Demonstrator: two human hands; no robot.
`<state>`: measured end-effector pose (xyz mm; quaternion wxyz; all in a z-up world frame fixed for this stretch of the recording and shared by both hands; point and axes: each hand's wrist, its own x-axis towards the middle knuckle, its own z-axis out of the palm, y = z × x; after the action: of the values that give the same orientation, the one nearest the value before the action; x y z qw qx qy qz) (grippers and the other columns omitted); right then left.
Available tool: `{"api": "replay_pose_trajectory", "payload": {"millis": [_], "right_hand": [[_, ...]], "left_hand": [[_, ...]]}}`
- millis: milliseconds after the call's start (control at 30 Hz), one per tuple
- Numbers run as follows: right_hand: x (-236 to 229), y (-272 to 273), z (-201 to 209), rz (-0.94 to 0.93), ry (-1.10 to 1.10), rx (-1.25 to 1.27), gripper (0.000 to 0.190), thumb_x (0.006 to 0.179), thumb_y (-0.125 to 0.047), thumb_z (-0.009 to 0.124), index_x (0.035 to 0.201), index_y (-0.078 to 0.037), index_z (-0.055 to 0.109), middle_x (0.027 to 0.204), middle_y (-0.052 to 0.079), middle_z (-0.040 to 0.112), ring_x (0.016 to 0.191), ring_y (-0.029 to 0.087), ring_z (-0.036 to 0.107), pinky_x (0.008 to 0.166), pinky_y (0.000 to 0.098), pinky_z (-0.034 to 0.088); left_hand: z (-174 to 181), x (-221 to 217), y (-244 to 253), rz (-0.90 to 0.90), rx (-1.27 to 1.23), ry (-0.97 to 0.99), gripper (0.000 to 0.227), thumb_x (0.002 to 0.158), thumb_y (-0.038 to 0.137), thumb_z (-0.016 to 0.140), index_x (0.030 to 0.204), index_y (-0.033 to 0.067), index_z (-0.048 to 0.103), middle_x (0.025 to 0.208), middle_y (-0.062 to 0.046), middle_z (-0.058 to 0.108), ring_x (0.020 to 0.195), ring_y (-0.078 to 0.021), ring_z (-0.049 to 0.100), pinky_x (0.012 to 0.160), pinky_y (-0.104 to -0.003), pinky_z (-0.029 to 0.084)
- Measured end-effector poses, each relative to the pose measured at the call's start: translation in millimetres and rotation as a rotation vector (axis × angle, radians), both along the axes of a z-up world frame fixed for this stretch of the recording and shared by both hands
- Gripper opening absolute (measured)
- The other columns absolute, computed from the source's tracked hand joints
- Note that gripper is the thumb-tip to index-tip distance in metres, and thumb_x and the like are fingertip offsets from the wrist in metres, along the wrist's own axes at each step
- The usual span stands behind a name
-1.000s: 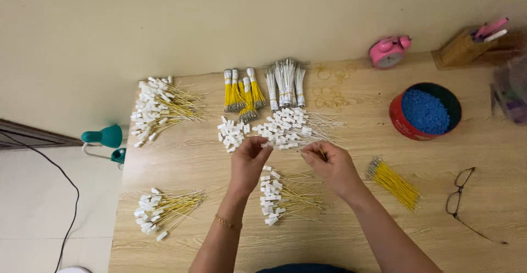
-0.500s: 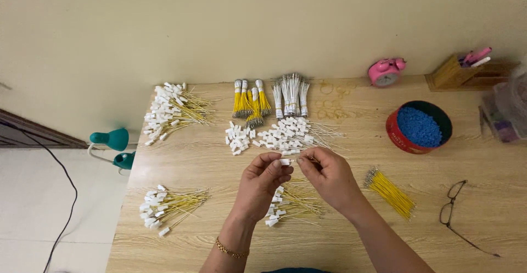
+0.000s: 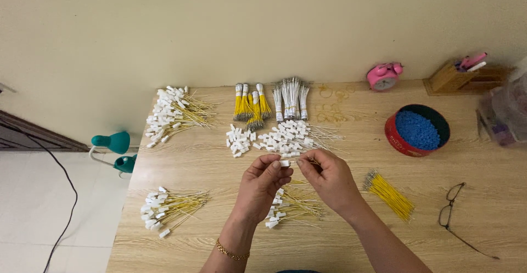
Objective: Insert small wire components into plastic connectors at a workstation.
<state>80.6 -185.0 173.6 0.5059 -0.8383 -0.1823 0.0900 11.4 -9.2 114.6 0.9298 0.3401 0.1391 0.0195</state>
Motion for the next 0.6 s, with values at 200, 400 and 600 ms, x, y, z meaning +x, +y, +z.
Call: {"api": "replay_pose_trajectory", "payload": {"millis": [200,400,600], "right_hand": [[1.0,-0.8,5.1,0.071,-0.018,0.038,0.016,0.093,-0.021,0.07,0.096,-0.005,0.073,0.085,0.002,0.069,0.07,0.009,0.063,0.062,0.0274,0.052],[4.8,0.3,-6.0,0.115,0.136,0.049,0.018,0.096,-0.019,0.063,0.106,-0.005,0.067,0.085,0.003,0.069,0.074,0.011,0.062,0.066,0.0287,0.053],[5.9,0.6,-16.8,0.111,0.094,0.008,0.017,0.095,-0.018,0.066,0.103,-0.003,0.065,0.085,0.006,0.068,0.073,0.013,0.063,0.064,0.0304,0.053]], "left_hand": [[-1.7,2.2,0.0,-0.015,0.093,-0.015,0.014,0.099,0.009,0.066,0.112,0.0023,0.066,0.101,-0.011,0.073,0.094,-0.0222,0.073,0.082,-0.036,0.06],[3.0,5.9,0.4,-0.006,0.071,0.028,0.013,0.098,0.009,0.065,0.109,0.003,0.066,0.102,-0.01,0.074,0.098,-0.0239,0.074,0.083,-0.037,0.062],[-15.9,6.6,1.4,-0.035,0.137,0.035,0.013,0.098,0.009,0.066,0.109,0.0023,0.066,0.102,-0.012,0.074,0.096,-0.0237,0.074,0.082,-0.036,0.062]]}}
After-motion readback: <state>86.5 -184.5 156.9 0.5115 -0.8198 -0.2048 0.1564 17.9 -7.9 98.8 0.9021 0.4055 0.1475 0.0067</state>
